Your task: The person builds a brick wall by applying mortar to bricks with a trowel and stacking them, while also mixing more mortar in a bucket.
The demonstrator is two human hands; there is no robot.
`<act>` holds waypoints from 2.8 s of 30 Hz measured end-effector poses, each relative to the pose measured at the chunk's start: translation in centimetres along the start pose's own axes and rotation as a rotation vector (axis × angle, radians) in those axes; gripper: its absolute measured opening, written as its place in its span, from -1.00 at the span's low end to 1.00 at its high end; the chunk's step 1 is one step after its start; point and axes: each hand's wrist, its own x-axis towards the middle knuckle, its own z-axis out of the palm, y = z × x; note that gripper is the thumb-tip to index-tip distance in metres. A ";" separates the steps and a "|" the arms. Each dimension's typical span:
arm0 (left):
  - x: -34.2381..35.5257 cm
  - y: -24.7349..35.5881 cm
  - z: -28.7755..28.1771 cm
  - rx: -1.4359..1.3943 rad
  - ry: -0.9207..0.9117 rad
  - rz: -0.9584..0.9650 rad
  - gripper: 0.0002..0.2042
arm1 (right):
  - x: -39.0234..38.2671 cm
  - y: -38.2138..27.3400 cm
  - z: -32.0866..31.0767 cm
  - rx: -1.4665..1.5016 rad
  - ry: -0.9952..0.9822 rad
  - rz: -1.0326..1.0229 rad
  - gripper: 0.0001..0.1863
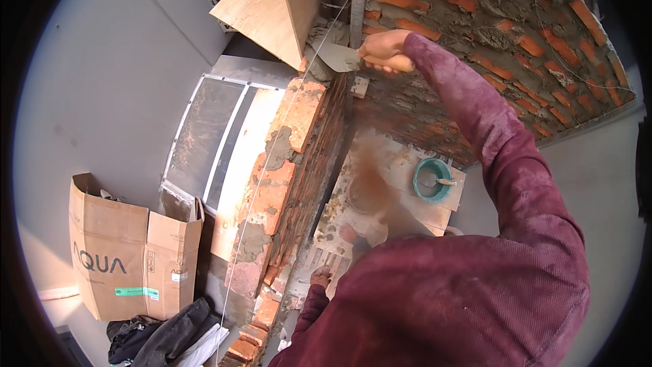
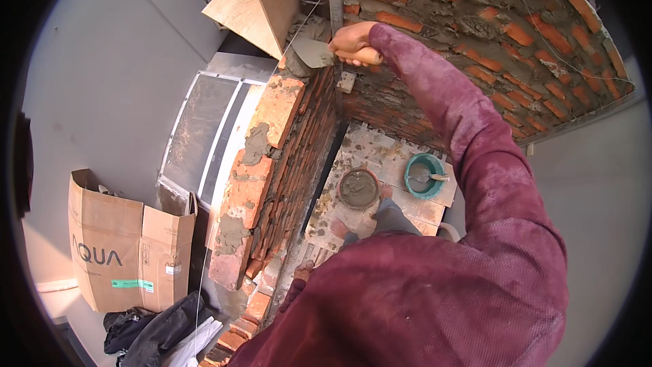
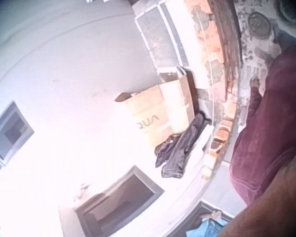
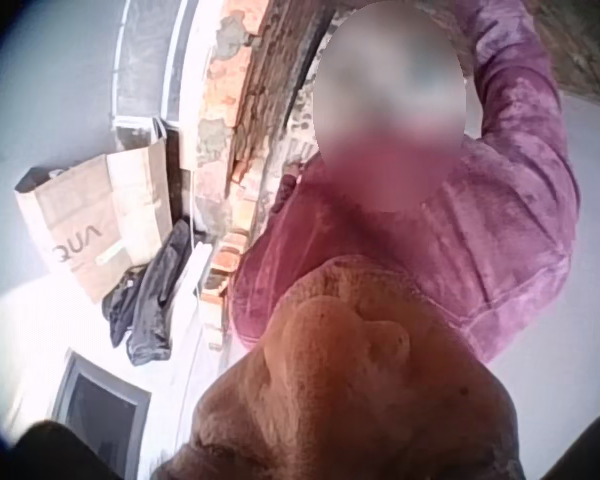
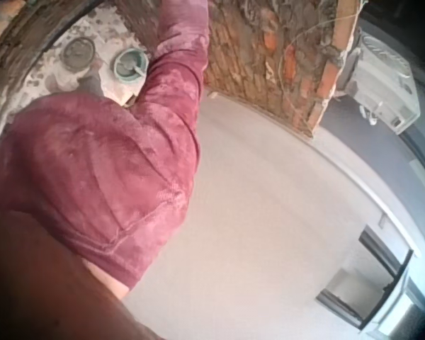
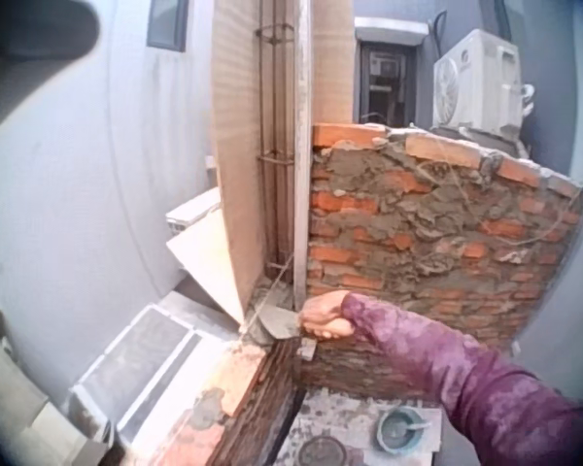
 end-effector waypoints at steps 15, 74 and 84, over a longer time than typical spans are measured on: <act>-5.2 -3.9 5.2 -0.174 0.259 -0.078 -0.72 | 4.6 6.1 -4.9 -0.416 0.115 -0.372 -0.54; -2.3 -6.6 46.7 0.253 0.250 -0.366 -0.39 | 37.7 62.7 58.3 -0.735 -0.498 -0.442 -0.60; -1.5 -5.8 44.3 0.332 0.244 -0.341 -0.38 | 30.2 57.3 47.6 0.305 -0.697 0.073 -0.77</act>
